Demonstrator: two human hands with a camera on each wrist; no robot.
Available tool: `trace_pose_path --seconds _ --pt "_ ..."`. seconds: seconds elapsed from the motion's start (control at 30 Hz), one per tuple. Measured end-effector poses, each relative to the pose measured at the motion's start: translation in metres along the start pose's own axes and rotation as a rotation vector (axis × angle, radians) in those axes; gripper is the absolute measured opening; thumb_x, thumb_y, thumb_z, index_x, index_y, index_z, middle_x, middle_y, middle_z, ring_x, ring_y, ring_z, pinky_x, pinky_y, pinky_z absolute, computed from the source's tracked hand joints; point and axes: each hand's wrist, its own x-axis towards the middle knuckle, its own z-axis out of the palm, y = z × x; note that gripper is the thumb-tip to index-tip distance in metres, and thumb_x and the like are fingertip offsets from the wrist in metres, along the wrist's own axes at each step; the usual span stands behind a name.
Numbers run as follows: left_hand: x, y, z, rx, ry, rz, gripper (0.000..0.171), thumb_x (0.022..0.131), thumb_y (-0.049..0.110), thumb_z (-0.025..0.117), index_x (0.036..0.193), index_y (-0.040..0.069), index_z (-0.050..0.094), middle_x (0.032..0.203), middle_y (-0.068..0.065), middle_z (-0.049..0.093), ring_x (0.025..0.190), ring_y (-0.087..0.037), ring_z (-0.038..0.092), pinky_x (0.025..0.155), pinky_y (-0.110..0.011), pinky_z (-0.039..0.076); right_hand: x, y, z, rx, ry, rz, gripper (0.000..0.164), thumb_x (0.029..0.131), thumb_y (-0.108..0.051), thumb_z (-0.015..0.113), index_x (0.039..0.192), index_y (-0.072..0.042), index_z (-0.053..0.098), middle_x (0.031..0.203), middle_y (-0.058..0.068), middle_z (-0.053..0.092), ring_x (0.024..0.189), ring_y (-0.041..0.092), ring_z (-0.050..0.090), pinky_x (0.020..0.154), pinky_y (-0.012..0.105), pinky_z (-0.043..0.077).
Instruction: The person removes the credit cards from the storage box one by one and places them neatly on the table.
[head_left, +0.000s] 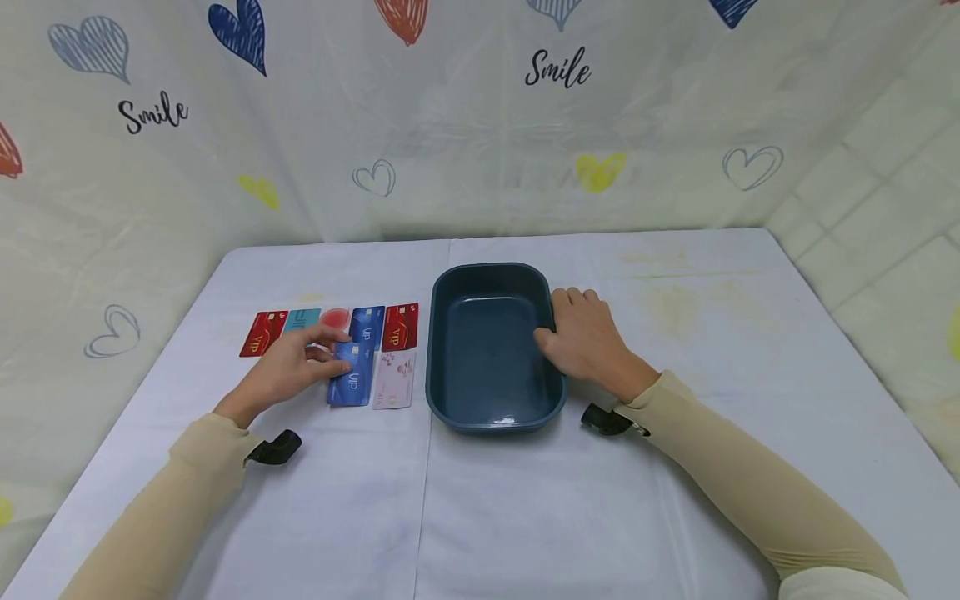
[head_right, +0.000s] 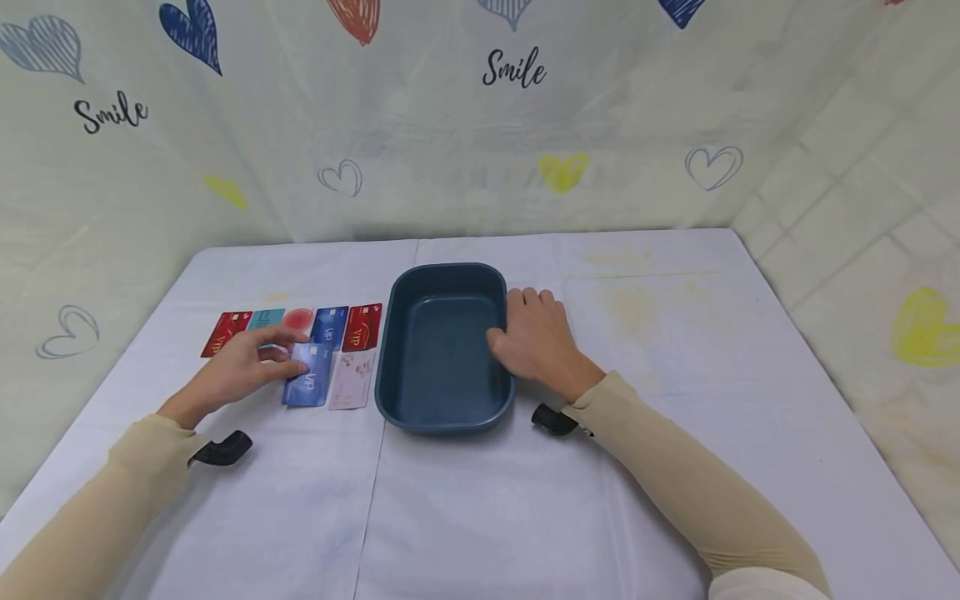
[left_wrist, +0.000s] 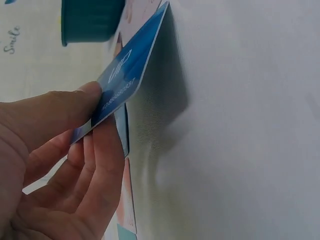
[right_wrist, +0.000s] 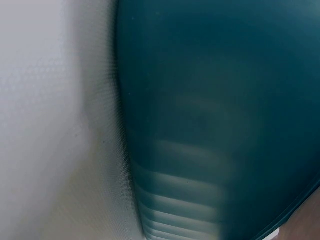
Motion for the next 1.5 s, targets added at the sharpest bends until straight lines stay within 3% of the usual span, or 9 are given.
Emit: trace_pose_path --seconds 0.17,0.4,0.9,1.2,1.5 --pt "0.002 -0.001 0.001 0.056 0.027 0.015 0.050 0.091 0.027 0.080 0.135 0.010 0.064 0.118 -0.014 0.066 0.114 -0.031 0.063 0.087 -0.034 0.062 0.001 0.000 0.000 0.000 0.008 -0.004 0.024 0.092 -0.027 0.046 0.094 -0.003 0.050 0.090 0.014 0.049 0.086 0.033 0.040 0.073 0.039 0.031" --pt "0.002 -0.003 0.001 0.068 0.006 0.026 0.054 0.089 0.028 0.083 0.136 0.009 0.064 0.114 -0.012 0.066 0.107 -0.028 0.062 0.079 -0.023 0.057 0.002 0.000 -0.001 -0.004 0.014 -0.003 0.024 0.091 -0.026 0.045 0.093 -0.003 0.050 0.090 0.014 0.049 0.085 0.034 0.041 0.072 0.038 0.031" --pt "0.005 -0.006 0.004 0.116 -0.065 0.036 0.056 0.089 0.036 0.082 0.136 0.010 0.065 0.110 -0.011 0.068 0.103 -0.025 0.062 0.080 -0.028 0.056 0.002 -0.001 -0.002 -0.003 0.006 0.006 0.025 0.091 -0.027 0.046 0.095 -0.002 0.051 0.090 0.014 0.050 0.087 0.034 0.042 0.074 0.039 0.032" --pt "0.004 -0.008 0.006 0.143 -0.042 0.055 0.054 0.089 0.035 0.082 0.135 0.009 0.065 0.116 -0.013 0.069 0.102 -0.026 0.065 0.084 -0.034 0.059 -0.001 -0.001 -0.002 0.006 -0.001 0.004 0.022 0.091 -0.026 0.045 0.091 -0.004 0.048 0.088 0.014 0.048 0.084 0.034 0.040 0.073 0.039 0.030" --pt "-0.001 -0.011 -0.001 0.169 0.015 0.036 0.051 0.095 0.043 0.074 0.135 0.013 0.064 0.131 -0.013 0.067 0.115 -0.032 0.065 0.091 -0.046 0.061 -0.001 -0.001 0.001 0.020 0.005 0.002 0.022 0.091 -0.026 0.046 0.092 -0.004 0.049 0.088 0.014 0.048 0.084 0.033 0.040 0.073 0.039 0.030"
